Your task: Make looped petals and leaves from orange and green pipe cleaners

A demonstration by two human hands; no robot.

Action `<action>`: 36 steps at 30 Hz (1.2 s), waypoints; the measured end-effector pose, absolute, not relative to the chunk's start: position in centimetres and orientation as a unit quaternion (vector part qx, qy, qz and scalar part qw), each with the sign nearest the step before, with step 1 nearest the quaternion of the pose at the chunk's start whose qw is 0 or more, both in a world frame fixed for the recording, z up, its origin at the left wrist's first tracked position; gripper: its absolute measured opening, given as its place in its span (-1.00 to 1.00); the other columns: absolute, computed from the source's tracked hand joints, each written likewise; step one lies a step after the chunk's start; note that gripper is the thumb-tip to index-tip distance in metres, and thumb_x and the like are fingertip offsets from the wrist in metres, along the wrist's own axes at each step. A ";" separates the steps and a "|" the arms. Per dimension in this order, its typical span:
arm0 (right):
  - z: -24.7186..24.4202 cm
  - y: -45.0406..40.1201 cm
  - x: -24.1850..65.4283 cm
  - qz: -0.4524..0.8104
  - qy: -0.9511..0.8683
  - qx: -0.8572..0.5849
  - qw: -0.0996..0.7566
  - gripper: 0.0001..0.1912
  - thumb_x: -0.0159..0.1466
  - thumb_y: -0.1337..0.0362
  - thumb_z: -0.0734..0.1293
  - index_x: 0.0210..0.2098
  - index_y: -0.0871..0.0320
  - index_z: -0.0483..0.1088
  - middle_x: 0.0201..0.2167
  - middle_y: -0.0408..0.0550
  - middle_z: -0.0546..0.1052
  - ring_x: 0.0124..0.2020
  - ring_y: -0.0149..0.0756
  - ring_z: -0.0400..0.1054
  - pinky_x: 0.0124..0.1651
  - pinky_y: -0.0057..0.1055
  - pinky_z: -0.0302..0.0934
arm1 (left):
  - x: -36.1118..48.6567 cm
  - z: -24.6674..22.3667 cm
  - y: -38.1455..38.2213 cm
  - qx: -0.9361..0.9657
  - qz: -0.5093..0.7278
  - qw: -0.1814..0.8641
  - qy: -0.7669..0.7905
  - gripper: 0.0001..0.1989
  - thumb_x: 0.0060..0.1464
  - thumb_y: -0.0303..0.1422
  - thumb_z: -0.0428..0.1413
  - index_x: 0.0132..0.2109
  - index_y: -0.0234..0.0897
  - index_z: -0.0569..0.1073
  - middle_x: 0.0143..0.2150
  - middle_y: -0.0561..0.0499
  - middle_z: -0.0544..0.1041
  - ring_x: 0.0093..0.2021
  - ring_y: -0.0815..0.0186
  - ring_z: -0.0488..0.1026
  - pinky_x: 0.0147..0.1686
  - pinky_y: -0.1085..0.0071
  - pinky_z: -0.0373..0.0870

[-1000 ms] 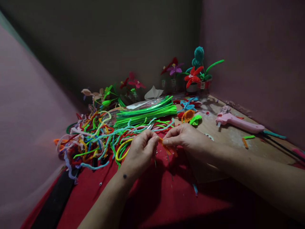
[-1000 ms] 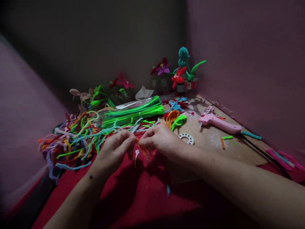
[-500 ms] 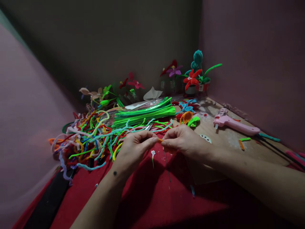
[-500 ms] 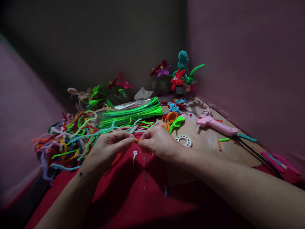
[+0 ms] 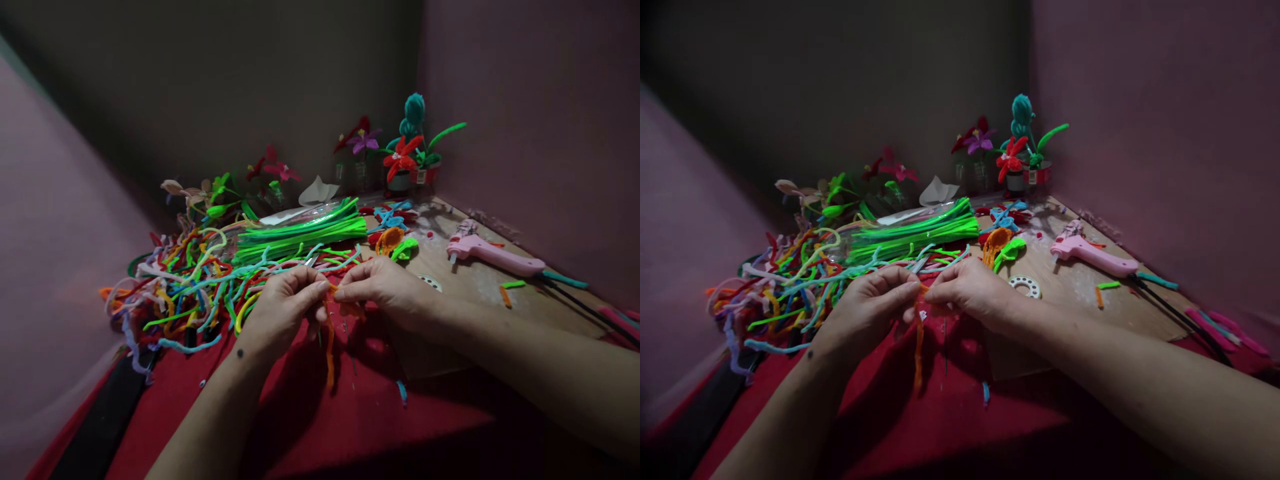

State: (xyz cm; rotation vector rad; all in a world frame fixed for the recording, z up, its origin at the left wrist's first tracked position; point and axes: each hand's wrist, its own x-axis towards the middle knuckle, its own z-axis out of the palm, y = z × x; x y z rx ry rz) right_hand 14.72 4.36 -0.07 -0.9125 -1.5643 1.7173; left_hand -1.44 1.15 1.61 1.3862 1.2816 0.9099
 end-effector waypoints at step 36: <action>-0.9 4.2 14.4 0.764 -0.478 -0.338 0.270 -0.91 0.04 0.43 0.30 -0.58 0.28 0.38 -0.72 -0.14 0.40 -0.75 -0.52 0.18 -0.69 -0.57 0.00 | -0.9 1.0 1.5 0.545 0.384 0.505 0.549 -0.77 -0.04 -0.22 0.12 -0.40 -0.33 0.40 -0.70 0.14 0.31 -0.74 0.53 0.13 -0.75 0.59 0.00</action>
